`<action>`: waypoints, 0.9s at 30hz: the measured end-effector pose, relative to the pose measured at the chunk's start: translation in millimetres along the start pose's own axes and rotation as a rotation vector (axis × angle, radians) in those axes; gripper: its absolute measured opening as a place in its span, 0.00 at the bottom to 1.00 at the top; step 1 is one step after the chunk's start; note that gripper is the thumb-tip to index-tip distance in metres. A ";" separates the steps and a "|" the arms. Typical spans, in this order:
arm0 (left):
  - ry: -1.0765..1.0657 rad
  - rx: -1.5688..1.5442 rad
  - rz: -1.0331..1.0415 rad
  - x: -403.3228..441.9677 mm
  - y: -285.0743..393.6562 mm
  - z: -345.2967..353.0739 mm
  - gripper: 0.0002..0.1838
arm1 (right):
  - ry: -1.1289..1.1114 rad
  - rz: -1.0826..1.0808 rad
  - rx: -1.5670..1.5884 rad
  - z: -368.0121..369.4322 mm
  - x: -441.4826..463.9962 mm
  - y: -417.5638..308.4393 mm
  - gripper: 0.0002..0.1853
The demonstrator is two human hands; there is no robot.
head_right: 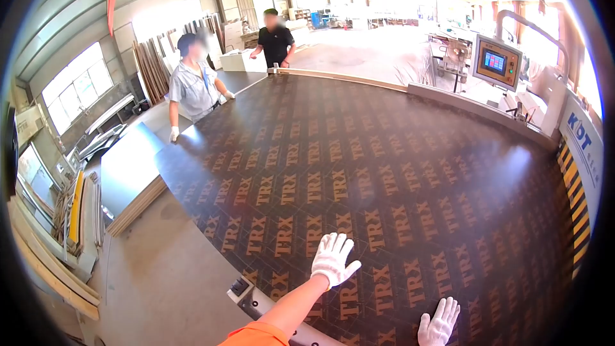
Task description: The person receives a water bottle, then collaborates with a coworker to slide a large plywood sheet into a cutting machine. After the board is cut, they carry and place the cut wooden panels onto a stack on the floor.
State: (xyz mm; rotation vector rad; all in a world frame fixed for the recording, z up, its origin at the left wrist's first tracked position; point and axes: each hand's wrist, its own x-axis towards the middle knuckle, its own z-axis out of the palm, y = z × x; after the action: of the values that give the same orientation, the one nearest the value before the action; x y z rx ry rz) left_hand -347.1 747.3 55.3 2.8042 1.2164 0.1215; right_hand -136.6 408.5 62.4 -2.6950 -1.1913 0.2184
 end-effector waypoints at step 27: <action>-0.129 0.028 0.090 -21.6 -1.2 -6.8 0.42 | -0.035 0.092 -0.005 -12.7 -9.4 -40.8 0.41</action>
State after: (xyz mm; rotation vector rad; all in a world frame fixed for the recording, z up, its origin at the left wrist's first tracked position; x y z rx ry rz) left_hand -363.4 732.7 61.1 2.8405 1.0731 -0.0710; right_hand -169.4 427.0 84.7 -2.7645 -1.0792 0.2774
